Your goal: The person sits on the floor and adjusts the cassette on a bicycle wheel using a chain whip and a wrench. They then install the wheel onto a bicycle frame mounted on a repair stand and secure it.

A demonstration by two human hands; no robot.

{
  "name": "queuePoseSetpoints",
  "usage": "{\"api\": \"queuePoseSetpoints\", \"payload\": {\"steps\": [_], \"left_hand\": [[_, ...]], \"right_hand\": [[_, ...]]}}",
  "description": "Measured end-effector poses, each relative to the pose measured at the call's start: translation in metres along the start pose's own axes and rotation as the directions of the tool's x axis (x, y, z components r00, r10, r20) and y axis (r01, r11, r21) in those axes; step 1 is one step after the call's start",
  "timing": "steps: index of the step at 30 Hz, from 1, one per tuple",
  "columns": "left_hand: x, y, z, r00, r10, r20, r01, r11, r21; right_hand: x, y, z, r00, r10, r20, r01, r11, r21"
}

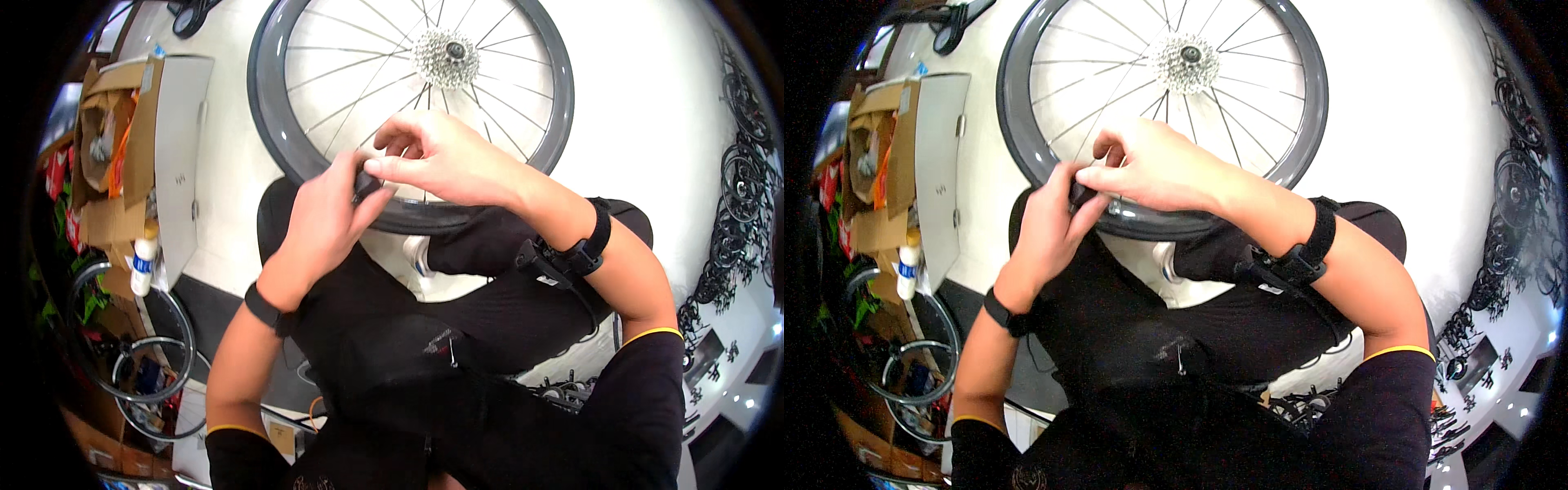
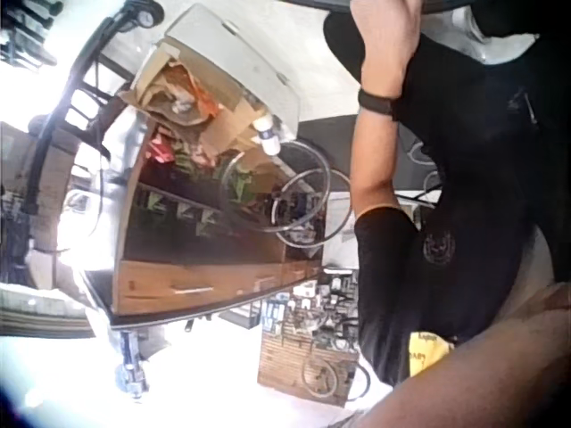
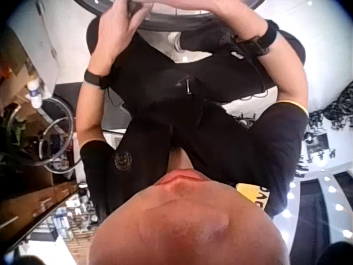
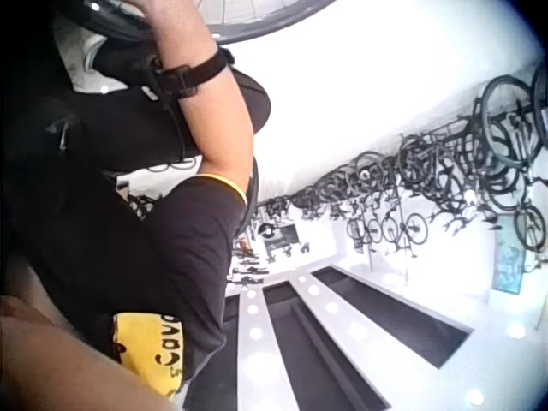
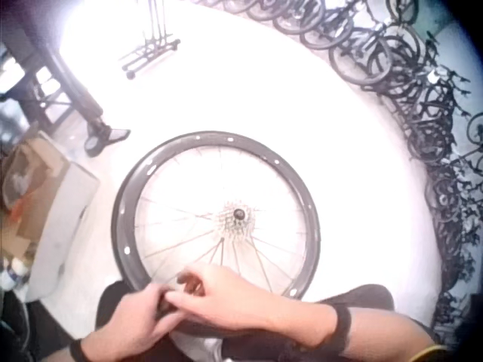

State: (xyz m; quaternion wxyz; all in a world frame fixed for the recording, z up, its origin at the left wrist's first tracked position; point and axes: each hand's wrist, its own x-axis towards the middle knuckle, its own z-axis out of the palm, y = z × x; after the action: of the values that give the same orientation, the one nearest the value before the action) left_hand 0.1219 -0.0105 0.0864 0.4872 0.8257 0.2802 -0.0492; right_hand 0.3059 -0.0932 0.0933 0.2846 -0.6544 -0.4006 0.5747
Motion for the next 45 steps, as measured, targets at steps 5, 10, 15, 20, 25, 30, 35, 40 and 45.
{"api": "queuePoseSetpoints", "payload": {"steps": [5,10,15,20,25,30,35,40,45], "left_hand": [[0.004,0.02,0.002,0.999,0.036,0.016,-0.039,0.983,0.179],[-0.002,0.026,0.002,0.999,0.039,0.003,-0.039,0.979,0.202],[-0.002,0.032,-0.003,0.995,0.096,-0.009,-0.093,0.975,0.2],[0.0,0.043,-0.015,0.997,0.015,0.071,-0.019,0.999,0.046],[0.006,-0.002,-0.032,0.998,-0.053,0.046,0.06,0.984,-0.165],[0.01,-0.106,-0.025,0.908,-0.27,-0.319,0.302,0.952,0.054],[0.014,-0.163,-0.024,0.844,-0.425,-0.328,0.408,0.905,-0.121],[0.033,-0.184,-0.017,0.872,-0.461,-0.163,0.35,0.822,-0.449],[0.039,-0.186,-0.015,0.855,-0.495,-0.152,0.373,0.793,-0.482]], "right_hand": [[-0.021,0.01,0.005,0.995,0.099,-0.033,-0.079,0.921,0.382],[-0.032,0.022,0.019,0.999,0.027,-0.036,-0.005,0.857,0.515],[-0.036,0.025,0.017,0.998,0.008,0.06,-0.046,0.745,0.665],[-0.032,0.048,0.016,0.99,-0.061,0.128,-0.063,0.621,0.781],[-0.021,0.066,-0.005,0.997,-0.07,0.045,-0.012,0.41,0.912],[0.002,0.111,-0.061,0.963,0.085,-0.255,0.167,0.553,0.816],[0.017,0.141,-0.087,0.807,0.273,-0.524,0.171,0.742,0.649],[0.033,0.158,-0.088,0.781,0.309,-0.542,0.125,0.774,0.621],[0.038,0.156,-0.085,0.744,0.322,-0.585,0.105,0.808,0.579]]}}
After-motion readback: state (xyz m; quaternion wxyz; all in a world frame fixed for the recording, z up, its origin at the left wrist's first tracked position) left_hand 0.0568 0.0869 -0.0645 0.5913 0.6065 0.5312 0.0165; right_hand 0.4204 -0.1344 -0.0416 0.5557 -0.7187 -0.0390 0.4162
